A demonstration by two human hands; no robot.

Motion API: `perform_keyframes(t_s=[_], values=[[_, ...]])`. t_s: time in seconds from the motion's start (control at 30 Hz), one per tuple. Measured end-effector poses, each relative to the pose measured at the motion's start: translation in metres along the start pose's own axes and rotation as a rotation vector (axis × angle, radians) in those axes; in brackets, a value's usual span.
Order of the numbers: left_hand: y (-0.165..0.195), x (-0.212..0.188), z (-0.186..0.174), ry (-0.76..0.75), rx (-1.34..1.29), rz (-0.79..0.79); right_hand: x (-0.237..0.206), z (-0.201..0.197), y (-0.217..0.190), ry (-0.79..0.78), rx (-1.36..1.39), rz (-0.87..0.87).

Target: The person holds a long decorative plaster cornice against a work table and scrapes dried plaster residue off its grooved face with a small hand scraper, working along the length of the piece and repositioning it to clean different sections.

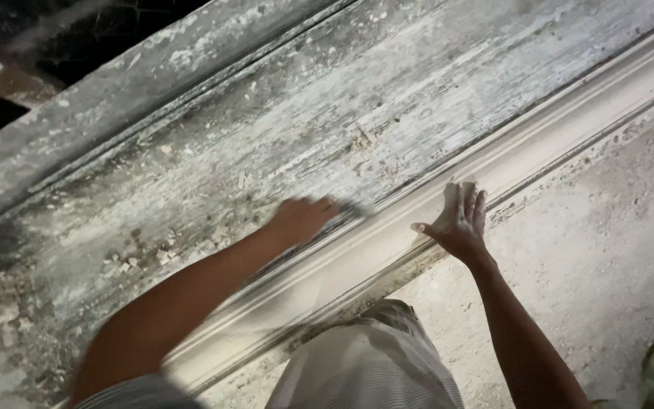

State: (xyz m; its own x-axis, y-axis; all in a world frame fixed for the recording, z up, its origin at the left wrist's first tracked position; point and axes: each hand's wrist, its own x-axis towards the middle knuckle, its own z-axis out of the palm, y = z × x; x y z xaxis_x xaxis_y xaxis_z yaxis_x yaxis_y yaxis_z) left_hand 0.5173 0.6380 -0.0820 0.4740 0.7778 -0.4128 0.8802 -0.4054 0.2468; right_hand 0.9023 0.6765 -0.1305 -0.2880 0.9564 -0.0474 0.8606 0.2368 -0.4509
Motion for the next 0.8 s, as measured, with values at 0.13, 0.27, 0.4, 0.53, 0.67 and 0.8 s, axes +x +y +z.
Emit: perform_keyframes(t_s=[0.13, 0.27, 0.4, 0.53, 0.67, 0.8], values=[[-0.036, -0.071, 0.026, -0.157, -0.017, -0.017, 0.003, 0.011, 0.014, 0.140, -0.056, -0.198], [-0.020, -0.007, 0.023, -0.123, 0.038, 0.081, 0.001, 0.017, 0.019, 0.115, -0.122, -0.148], [0.029, 0.107, -0.002, 0.130, 0.055, 0.181, 0.000, 0.014, 0.017, 0.185, -0.172, -0.235], [0.031, 0.125, -0.008, 0.338, -0.004, 0.254, -0.002, 0.006, 0.023, 0.076, -0.163, -0.136], [-0.004, 0.051, 0.020, 0.143, -0.005, 0.120, -0.013, -0.002, 0.039, 0.094, -0.079, 0.029], [-0.029, -0.001, 0.029, 0.105, 0.049, 0.153, -0.010, -0.005, 0.047, 0.057, -0.089, 0.176]])
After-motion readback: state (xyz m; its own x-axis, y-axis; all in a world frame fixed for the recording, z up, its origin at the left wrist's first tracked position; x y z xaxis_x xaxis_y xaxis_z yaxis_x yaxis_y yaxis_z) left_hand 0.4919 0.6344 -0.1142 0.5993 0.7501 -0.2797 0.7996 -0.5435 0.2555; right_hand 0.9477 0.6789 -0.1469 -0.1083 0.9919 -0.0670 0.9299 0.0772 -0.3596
